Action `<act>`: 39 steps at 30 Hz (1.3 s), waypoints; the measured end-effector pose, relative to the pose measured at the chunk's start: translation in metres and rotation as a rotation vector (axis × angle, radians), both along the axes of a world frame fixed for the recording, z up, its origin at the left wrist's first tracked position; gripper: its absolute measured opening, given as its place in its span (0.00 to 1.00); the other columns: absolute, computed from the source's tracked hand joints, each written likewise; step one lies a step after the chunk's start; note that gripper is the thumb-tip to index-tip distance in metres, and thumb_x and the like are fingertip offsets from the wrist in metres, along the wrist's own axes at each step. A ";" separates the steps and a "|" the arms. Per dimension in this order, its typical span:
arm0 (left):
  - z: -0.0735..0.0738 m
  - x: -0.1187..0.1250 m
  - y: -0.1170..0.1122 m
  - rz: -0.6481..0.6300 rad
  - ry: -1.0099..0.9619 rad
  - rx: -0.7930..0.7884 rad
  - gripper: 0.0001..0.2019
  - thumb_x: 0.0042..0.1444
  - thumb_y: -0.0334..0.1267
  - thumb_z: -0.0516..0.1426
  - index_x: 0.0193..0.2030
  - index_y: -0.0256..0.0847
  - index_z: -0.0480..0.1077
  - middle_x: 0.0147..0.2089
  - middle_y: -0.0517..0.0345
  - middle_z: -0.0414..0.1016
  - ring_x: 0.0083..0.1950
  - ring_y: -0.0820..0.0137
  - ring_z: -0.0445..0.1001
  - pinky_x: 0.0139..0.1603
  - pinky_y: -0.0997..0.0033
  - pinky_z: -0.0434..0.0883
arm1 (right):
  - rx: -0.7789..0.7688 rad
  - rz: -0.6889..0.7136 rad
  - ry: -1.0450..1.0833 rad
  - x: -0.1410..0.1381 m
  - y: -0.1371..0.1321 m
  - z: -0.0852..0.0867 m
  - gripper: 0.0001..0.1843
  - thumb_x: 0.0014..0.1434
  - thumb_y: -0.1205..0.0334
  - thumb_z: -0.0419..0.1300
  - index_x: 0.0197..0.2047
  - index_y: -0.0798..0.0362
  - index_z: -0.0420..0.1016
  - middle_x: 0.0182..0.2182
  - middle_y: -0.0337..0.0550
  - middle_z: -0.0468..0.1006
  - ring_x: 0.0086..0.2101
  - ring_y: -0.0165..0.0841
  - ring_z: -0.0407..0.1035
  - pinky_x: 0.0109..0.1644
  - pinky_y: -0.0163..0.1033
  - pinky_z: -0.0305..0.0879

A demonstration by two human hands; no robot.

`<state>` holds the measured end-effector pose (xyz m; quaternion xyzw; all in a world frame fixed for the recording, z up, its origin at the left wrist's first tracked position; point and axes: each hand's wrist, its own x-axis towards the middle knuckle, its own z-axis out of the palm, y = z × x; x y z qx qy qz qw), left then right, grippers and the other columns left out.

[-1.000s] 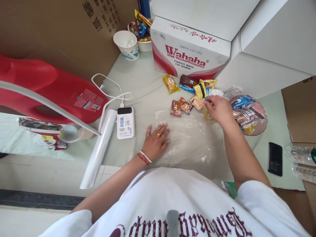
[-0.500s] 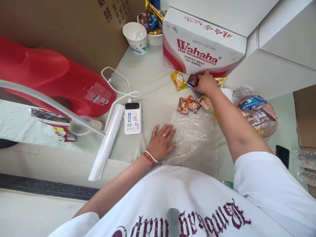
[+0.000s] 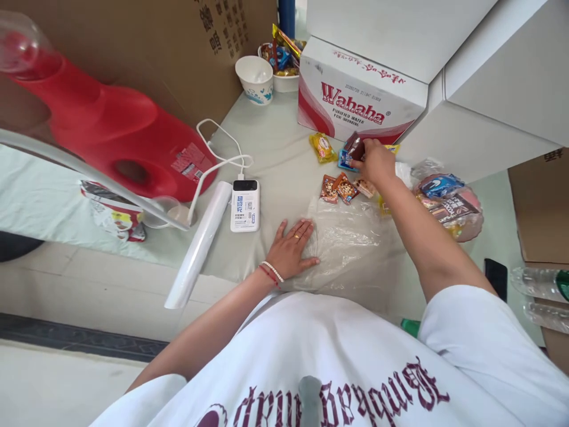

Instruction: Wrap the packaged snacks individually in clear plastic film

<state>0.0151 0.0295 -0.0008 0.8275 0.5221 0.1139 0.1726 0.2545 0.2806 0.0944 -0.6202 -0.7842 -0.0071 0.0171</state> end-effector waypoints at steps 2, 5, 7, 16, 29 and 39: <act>-0.001 -0.001 0.001 -0.011 0.004 -0.002 0.47 0.62 0.64 0.55 0.79 0.37 0.50 0.79 0.40 0.54 0.79 0.49 0.55 0.79 0.37 0.36 | -0.021 0.079 0.050 -0.001 -0.030 0.018 0.30 0.66 0.44 0.61 0.59 0.61 0.68 0.52 0.60 0.74 0.49 0.48 0.71 0.52 0.48 0.65; -0.002 -0.003 0.004 -0.023 0.013 -0.009 0.45 0.63 0.64 0.55 0.78 0.38 0.51 0.79 0.41 0.53 0.79 0.50 0.54 0.79 0.37 0.36 | -0.278 0.355 0.017 -0.009 -0.093 0.028 0.27 0.60 0.43 0.67 0.54 0.54 0.72 0.52 0.54 0.74 0.46 0.46 0.73 0.47 0.45 0.68; -0.002 -0.006 0.008 -0.021 0.024 -0.015 0.45 0.64 0.63 0.55 0.78 0.38 0.51 0.79 0.40 0.52 0.79 0.50 0.53 0.79 0.36 0.34 | -0.458 0.469 -0.072 -0.015 -0.133 0.021 0.25 0.59 0.47 0.69 0.52 0.53 0.73 0.53 0.54 0.73 0.45 0.45 0.74 0.44 0.43 0.68; 0.006 -0.025 0.004 -0.029 -0.014 0.164 0.34 0.67 0.46 0.56 0.77 0.43 0.55 0.78 0.42 0.57 0.80 0.51 0.52 0.78 0.33 0.39 | -0.478 0.431 -0.065 -0.011 -0.188 -0.010 0.34 0.59 0.56 0.70 0.65 0.53 0.67 0.59 0.58 0.71 0.55 0.51 0.69 0.53 0.49 0.71; 0.017 -0.049 -0.022 -0.364 -0.007 -0.067 0.44 0.57 0.65 0.59 0.75 0.46 0.58 0.78 0.36 0.56 0.74 0.46 0.62 0.76 0.30 0.35 | -0.324 0.349 0.518 0.085 -0.299 -0.059 0.11 0.70 0.59 0.56 0.51 0.44 0.78 0.56 0.52 0.76 0.56 0.48 0.70 0.59 0.61 0.71; 0.016 -0.037 0.002 -0.096 -0.071 -0.041 0.18 0.70 0.48 0.50 0.56 0.49 0.78 0.67 0.50 0.75 0.63 0.56 0.73 0.61 0.47 0.63 | -0.467 0.211 0.674 0.080 -0.210 -0.014 0.14 0.70 0.52 0.50 0.40 0.49 0.72 0.33 0.43 0.77 0.34 0.37 0.74 0.43 0.42 0.70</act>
